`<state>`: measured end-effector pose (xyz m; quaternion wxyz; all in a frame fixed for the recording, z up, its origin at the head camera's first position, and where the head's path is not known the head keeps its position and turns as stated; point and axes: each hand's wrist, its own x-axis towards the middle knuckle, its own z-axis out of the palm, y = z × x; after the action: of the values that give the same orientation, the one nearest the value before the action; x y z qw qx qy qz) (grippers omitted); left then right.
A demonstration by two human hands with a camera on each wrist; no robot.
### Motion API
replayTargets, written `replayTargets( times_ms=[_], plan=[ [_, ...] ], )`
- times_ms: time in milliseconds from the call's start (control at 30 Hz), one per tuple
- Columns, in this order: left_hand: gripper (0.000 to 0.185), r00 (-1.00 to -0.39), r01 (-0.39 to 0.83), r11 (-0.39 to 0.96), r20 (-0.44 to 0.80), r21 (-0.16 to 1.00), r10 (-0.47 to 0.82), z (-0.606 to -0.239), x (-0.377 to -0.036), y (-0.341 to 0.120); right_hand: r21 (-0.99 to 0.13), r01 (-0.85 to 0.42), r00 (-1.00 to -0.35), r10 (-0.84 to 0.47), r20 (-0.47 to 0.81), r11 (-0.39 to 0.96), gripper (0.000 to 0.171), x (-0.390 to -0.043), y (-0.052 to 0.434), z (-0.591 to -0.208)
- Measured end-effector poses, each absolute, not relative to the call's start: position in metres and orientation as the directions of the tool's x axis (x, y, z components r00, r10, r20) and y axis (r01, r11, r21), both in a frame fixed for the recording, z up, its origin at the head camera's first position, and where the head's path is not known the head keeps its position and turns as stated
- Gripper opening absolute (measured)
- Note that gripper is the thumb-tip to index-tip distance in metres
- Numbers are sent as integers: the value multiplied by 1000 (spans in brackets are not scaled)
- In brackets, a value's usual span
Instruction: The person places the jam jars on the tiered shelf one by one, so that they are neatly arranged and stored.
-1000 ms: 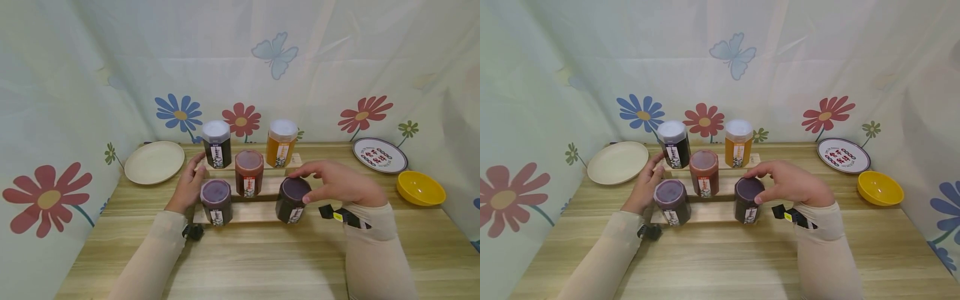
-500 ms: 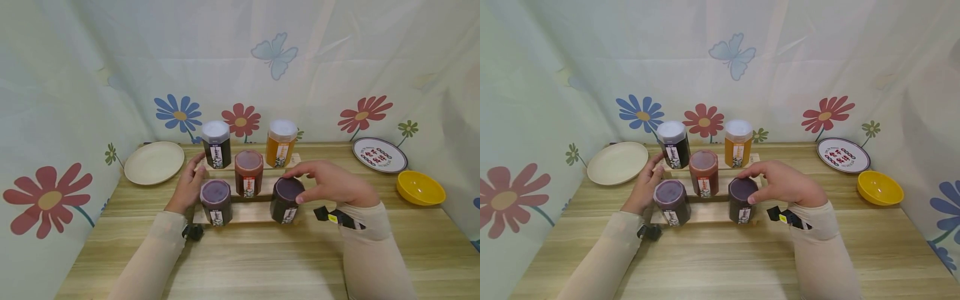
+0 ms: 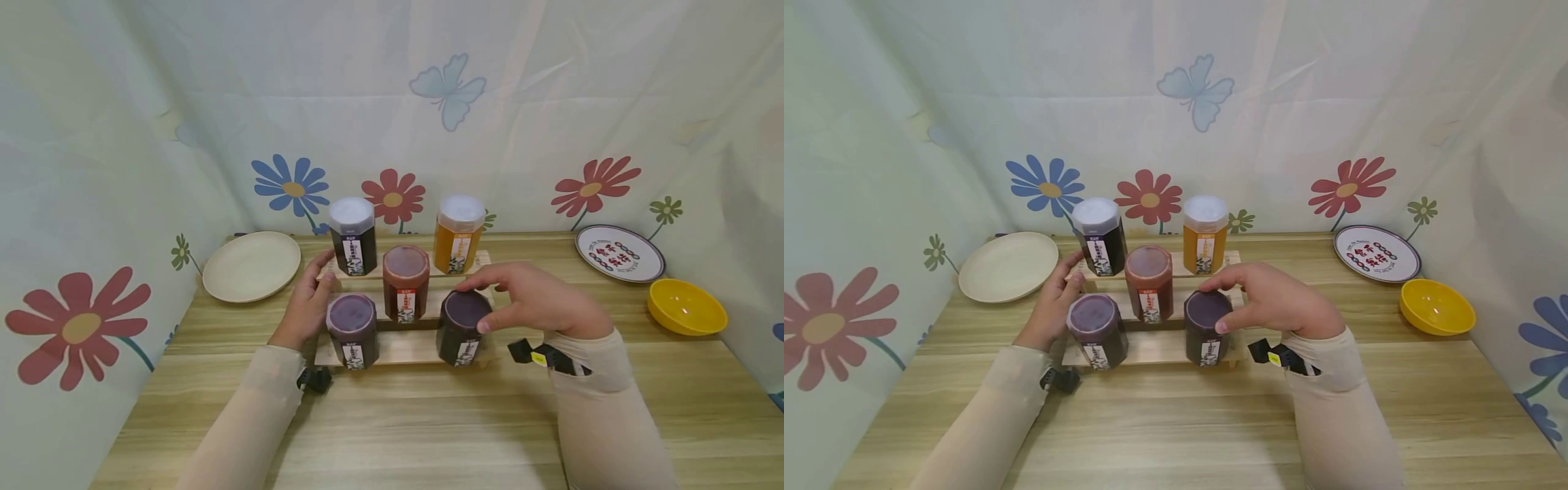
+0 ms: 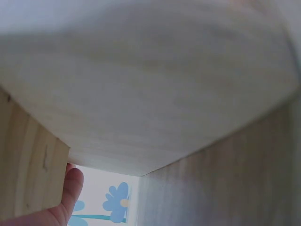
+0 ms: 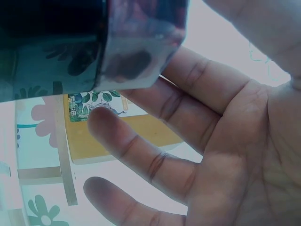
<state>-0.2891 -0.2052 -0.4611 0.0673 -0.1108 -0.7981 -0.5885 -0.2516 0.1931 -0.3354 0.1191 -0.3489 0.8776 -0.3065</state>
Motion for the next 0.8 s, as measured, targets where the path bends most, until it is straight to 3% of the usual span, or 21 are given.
replayTargets(
  times_ms=[267, 667, 800],
  plan=[
    [51, -973, 226, 287, 203, 931, 108, -437, -273, -199, -626, -524, -733, -680, -15, 578, 55, -251, 191, -334],
    [53, -963, 268, 296, 247, 917, 106, -468, -293, -208, -633, -538, -726, -688, 10, 557, 57, -254, 194, -337],
    [52, -963, 269, 281, 247, 922, 111, -473, -293, -210, -622, -516, -762, -647, 21, 588, 57, -252, 196, -338]
  ],
)
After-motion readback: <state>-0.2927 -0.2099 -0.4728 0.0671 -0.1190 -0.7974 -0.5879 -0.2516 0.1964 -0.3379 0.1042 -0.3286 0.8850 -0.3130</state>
